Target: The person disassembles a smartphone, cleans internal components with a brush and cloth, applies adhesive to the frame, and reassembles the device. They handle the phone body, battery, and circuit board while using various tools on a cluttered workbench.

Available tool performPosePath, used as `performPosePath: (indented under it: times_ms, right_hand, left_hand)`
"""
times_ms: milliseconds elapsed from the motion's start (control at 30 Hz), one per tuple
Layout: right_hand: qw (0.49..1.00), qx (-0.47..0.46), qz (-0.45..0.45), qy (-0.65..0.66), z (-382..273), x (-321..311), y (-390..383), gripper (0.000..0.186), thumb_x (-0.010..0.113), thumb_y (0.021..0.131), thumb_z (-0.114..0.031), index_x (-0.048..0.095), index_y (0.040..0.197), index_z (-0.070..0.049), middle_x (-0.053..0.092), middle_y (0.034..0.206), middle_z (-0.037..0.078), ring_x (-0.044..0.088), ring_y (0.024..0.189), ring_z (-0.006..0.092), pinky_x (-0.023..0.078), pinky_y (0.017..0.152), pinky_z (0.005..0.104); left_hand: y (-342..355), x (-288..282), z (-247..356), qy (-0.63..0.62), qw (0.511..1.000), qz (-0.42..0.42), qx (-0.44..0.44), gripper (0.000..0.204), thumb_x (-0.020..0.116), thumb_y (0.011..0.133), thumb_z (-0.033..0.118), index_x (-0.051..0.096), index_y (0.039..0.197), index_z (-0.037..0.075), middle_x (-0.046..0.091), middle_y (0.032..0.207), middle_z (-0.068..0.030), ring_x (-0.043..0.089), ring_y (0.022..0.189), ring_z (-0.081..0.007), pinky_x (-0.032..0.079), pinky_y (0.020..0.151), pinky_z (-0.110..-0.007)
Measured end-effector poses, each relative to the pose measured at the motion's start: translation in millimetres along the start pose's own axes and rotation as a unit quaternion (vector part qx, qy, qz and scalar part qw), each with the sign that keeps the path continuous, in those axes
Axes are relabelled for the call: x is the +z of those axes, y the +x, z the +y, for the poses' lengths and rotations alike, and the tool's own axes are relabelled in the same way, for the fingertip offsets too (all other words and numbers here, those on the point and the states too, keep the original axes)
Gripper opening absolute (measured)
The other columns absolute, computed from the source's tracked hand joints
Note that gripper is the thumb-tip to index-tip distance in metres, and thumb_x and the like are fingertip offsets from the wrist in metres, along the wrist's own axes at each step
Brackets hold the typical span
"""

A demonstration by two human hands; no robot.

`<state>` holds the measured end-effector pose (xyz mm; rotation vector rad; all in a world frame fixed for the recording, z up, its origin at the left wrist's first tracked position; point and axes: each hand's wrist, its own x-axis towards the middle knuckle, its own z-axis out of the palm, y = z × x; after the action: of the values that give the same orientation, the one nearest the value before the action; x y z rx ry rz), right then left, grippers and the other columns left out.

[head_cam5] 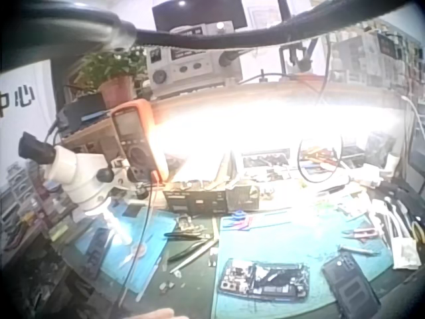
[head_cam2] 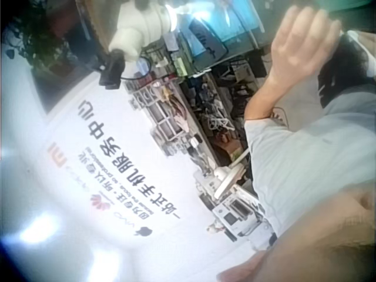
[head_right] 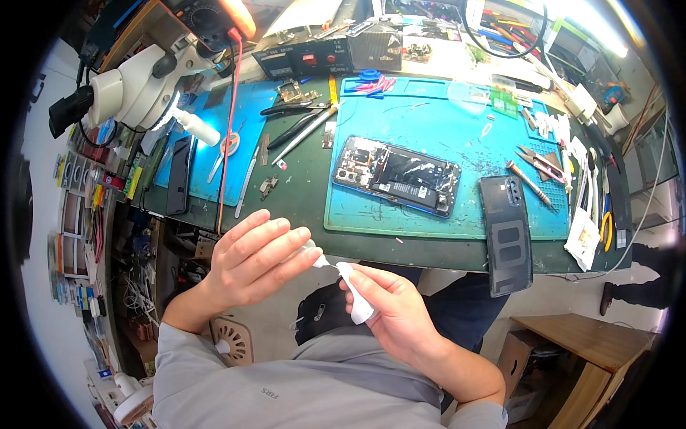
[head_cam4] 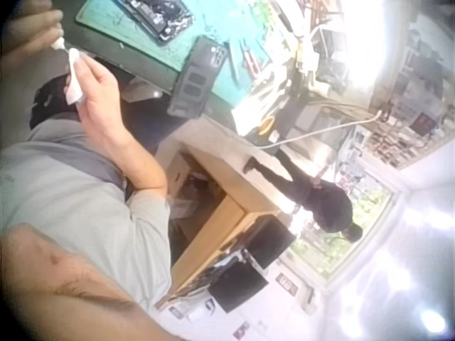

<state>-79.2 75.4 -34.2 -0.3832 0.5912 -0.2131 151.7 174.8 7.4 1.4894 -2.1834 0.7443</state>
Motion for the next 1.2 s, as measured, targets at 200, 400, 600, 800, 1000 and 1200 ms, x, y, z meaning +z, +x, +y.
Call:
performPosePath:
  times_ms: [200, 400, 600, 800, 1000, 1200]
  right_hand:
    - [1.0, 0.004, -0.002, 0.005, 0.3, 0.5, 1.2, 0.035, 0.068, 0.104, -0.017, 0.066, 0.133, 0.002, 0.071, 0.105, 0.004, 0.066, 0.09, 0.0093, 0.057, 0.082, 0.0271]
    - [1.0, 0.009, 0.003, 0.0, 0.7, 0.0, 3.1, 0.035, 0.068, 0.104, -0.017, 0.066, 0.134, 0.001, 0.071, 0.106, 0.004, 0.066, 0.09, 0.009, 0.057, 0.082, 0.0267]
    - [1.0, 0.016, 0.001, -0.005, 2.3, 1.6, 4.9, 0.035, 0.068, 0.104, -0.018, 0.066, 0.134, 0.001, 0.071, 0.106, 0.003, 0.066, 0.09, 0.0087, 0.057, 0.082, 0.0261]
    - [1.0, 0.018, 0.008, -0.007, 3.3, 3.5, 7.2, 0.035, 0.069, 0.103, -0.019, 0.067, 0.133, 0.001, 0.071, 0.105, 0.003, 0.065, 0.089, 0.0087, 0.056, 0.082, 0.026]
    - [1.0, 0.023, 0.008, -0.012, 4.1, 5.9, 9.0, 0.036, 0.07, 0.103, -0.02, 0.067, 0.132, 0.001, 0.07, 0.104, 0.003, 0.065, 0.089, 0.0089, 0.056, 0.082, 0.0258]
    - [1.0, 0.021, 0.01, -0.013, 4.6, 6.0, 9.9, 0.036, 0.07, 0.103, -0.02, 0.068, 0.132, 0.001, 0.07, 0.105, 0.003, 0.065, 0.089, 0.0085, 0.056, 0.081, 0.0253]
  left_hand:
    - [-0.5, -0.3, -0.5, 0.0, 1.0, -0.004, -0.005, 0.023, 0.076, 0.091, 0.02, 0.079, 0.113, 0.02, 0.074, 0.115, 0.0035, 0.067, 0.11, -0.0142, 0.058, 0.103, -0.037]
    - [-2.1, -0.4, -2.0, 0.001, 1.0, 0.011, -0.007, 0.023, 0.078, 0.089, 0.021, 0.079, 0.113, 0.02, 0.074, 0.113, 0.0037, 0.069, 0.107, -0.0146, 0.057, 0.103, -0.037]
    - [-4.1, 0.6, -3.5, 0.003, 1.0, 0.007, -0.01, 0.022, 0.079, 0.09, 0.022, 0.08, 0.111, 0.02, 0.075, 0.113, 0.0041, 0.069, 0.106, -0.014, 0.057, 0.104, -0.037]
    - [-6.3, -0.4, -3.7, 0.014, 1.0, 0.007, -0.005, 0.021, 0.077, 0.091, 0.021, 0.08, 0.112, 0.021, 0.075, 0.113, 0.0048, 0.068, 0.108, -0.0129, 0.056, 0.104, -0.036]
    - [-8.4, -2.0, -5.7, 0.036, 0.998, 0.022, 0.05, 0.021, 0.068, 0.096, 0.016, 0.08, 0.113, 0.02, 0.074, 0.115, 0.0056, 0.064, 0.114, -0.0113, 0.057, 0.102, -0.032]
    - [-6.3, -6.0, -8.6, 0.044, 0.995, 0.018, 0.082, 0.022, 0.067, 0.096, 0.017, 0.08, 0.115, 0.019, 0.074, 0.116, 0.005, 0.064, 0.114, -0.0107, 0.057, 0.102, -0.03]
